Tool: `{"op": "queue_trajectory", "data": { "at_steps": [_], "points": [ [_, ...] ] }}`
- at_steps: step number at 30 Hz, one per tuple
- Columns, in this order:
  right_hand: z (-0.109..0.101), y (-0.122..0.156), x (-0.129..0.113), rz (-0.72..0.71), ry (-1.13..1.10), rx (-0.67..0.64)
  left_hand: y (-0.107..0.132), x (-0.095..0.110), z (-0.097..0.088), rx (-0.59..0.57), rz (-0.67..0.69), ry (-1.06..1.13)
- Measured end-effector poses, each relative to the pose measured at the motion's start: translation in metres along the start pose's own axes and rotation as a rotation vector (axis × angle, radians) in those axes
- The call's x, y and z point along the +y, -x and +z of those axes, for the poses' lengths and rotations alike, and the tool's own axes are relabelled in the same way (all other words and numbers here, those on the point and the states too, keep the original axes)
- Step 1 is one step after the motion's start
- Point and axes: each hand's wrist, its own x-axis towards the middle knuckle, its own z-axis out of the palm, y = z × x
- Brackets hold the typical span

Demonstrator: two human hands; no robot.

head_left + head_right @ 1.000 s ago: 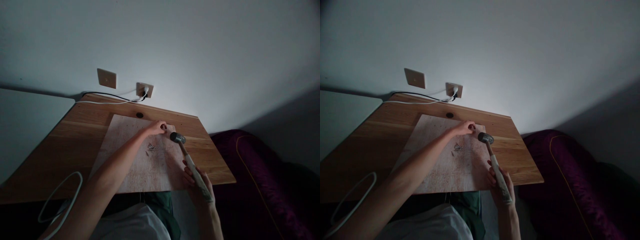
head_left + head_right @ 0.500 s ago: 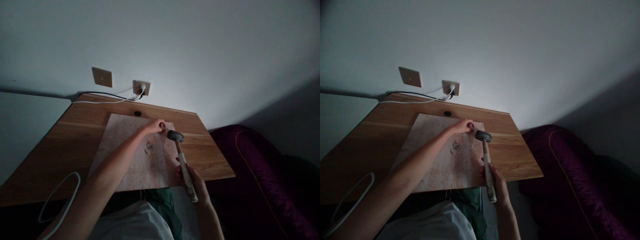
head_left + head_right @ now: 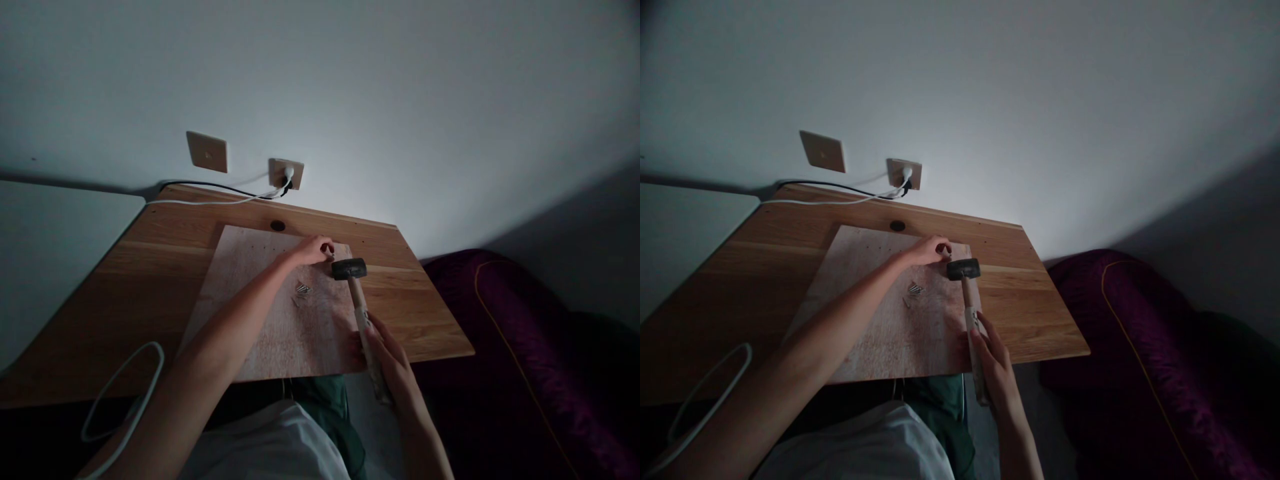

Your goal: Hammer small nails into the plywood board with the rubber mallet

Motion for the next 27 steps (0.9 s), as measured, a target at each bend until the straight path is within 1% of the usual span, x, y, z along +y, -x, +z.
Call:
{"op": "queue_trajectory", "data": {
  "at_steps": [4,6,12,27],
  "points": [
    [0.0046,0.0027,-0.0017,0.042,-0.15,0.007,0.0006,-0.0003,-0.0015,-0.014,0.009,0.028],
    [0.0072,0.0029,-0.0022,0.047,-0.188,0.021,0.0004,0.0002,-0.0016,-0.017,-0.001,0.027],
    [0.0102,0.0045,-0.0051,0.035,-0.183,0.04,0.0005,0.0019,-0.0003,-0.015,-0.023,0.051],
    [0.0059,0.0023,-0.0033,0.044,-0.164,0.051,0.0009,0.0008,-0.0002,-0.019,0.005,0.049]
  ]
}}
